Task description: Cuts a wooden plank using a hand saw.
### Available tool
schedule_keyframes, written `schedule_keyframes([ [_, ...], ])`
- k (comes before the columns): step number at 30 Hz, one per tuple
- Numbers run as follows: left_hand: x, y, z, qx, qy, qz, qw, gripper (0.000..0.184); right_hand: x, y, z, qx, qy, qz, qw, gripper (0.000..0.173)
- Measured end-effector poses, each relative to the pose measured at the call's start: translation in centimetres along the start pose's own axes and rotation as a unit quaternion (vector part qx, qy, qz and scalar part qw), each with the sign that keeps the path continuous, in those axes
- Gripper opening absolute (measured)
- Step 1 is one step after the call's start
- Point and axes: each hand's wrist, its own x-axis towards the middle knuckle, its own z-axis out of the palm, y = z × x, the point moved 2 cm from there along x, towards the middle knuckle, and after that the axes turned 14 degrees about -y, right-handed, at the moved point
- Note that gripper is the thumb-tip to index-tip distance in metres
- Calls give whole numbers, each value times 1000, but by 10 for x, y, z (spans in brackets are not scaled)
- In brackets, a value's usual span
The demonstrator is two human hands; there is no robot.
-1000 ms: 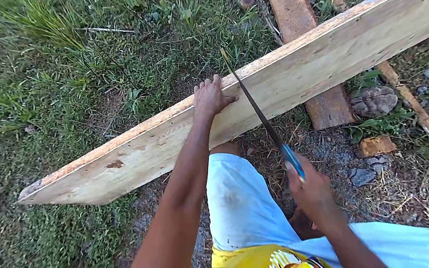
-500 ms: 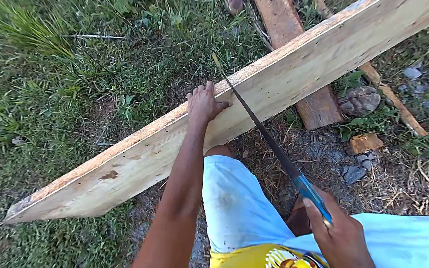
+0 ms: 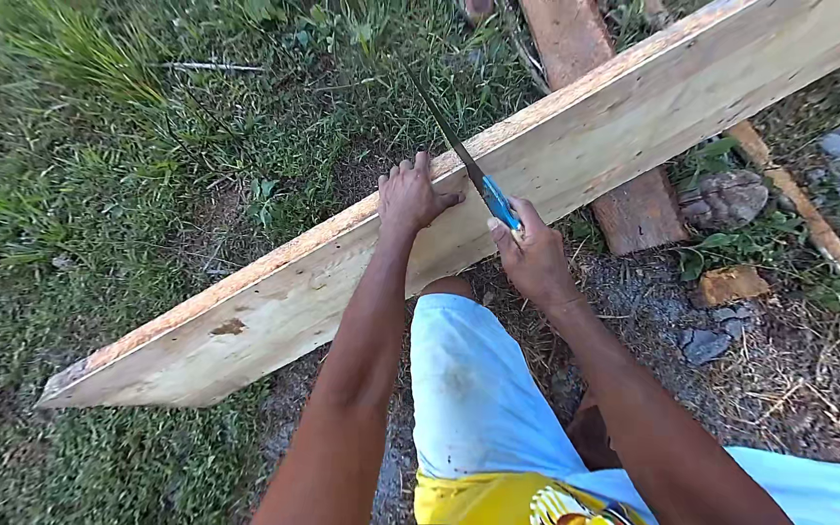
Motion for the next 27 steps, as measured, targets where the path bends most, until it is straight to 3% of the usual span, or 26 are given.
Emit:
schedule_keyframes([
  [3, -4, 0, 3, -6, -9, -3, 1000, 95, -28, -13, -20, -25, -23, 10, 999, 47],
  [10, -11, 5, 7, 5, -4, -8, 1000, 93, -203, -8, -43, -46, 28, 64, 996, 52],
  [13, -21, 14, 10, 4, 9, -11, 1000, 91, -180, -17, -43, -81, 31, 55, 995, 49],
  [17, -31, 18, 17, 5, 17, -8, 1000, 90, -34, -15, -12, -46, -15, 82, 995, 42],
  [19, -26, 15, 14, -1, 21, 2, 1000, 90, 1, -19, -5, -40, -12, 77, 996, 42],
  [22, -30, 7, 14, -15, 27, 27, 999, 88, -19, -25, -11, -27, -38, 90, 995, 39],
  [27, -11, -9, 17, -35, 39, 72, 996, 93, -164, -25, -54, 15, -34, 146, 989, 41],
])
